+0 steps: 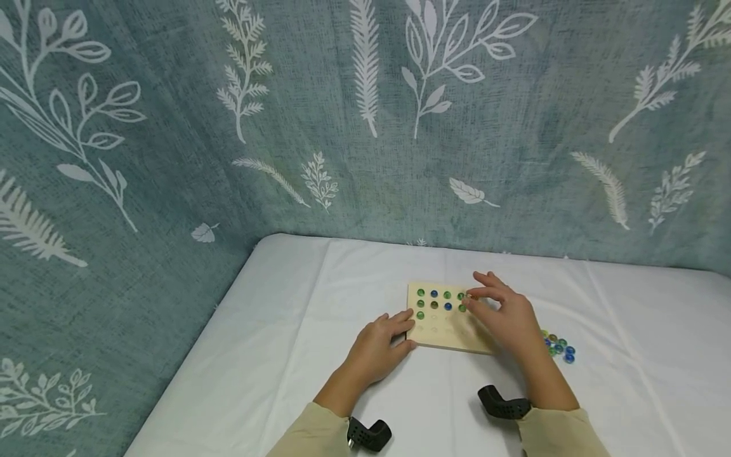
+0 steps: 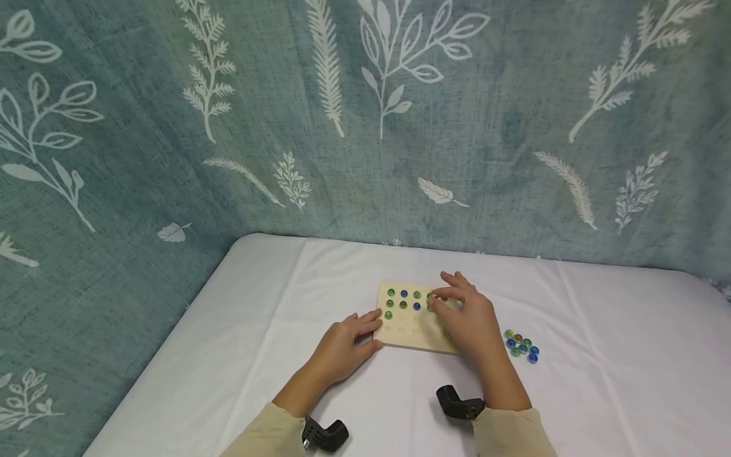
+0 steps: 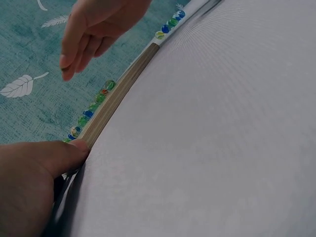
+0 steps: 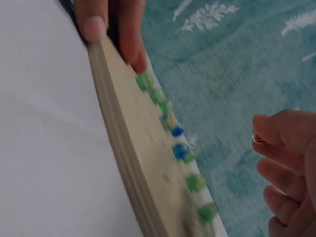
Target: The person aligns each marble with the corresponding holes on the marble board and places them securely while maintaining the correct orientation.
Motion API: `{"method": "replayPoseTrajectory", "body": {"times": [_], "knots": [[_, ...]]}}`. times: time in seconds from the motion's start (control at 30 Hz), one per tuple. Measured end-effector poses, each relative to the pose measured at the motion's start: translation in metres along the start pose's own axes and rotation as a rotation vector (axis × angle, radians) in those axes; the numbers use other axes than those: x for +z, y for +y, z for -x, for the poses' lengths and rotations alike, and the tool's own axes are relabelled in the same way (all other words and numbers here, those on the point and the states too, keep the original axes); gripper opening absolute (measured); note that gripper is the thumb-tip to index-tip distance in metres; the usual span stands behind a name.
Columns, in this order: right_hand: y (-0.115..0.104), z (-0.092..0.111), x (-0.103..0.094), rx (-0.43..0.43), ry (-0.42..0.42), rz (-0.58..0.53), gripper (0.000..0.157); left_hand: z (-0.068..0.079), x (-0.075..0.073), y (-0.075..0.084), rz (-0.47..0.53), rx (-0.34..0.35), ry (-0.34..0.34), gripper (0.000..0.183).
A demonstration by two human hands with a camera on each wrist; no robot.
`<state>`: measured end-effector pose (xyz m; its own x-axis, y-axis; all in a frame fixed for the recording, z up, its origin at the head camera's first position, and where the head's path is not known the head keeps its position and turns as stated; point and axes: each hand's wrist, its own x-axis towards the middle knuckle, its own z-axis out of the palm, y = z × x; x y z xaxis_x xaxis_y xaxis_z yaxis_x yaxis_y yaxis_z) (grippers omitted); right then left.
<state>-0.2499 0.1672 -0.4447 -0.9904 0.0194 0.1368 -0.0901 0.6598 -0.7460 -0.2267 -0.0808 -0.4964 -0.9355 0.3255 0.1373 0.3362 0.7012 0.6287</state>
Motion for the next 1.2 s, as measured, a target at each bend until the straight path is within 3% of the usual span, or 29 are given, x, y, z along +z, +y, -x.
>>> {"method": "replayPoseTrajectory", "body": {"times": [0.2,0.47,1.2], "knots": [[-0.009,-0.002,0.026,-0.029,-0.026,-0.026,0.028,-0.001,0.0,-0.001,-0.015,0.004,-0.003,0.044],[-0.006,0.002,0.043,-0.073,-0.078,-0.005,0.023,0.0,-0.002,-0.001,-0.025,0.003,-0.011,0.044],[-0.002,0.003,0.054,-0.234,-0.129,0.151,0.019,0.0,-0.003,-0.002,-0.034,0.036,-0.005,0.043]]}}
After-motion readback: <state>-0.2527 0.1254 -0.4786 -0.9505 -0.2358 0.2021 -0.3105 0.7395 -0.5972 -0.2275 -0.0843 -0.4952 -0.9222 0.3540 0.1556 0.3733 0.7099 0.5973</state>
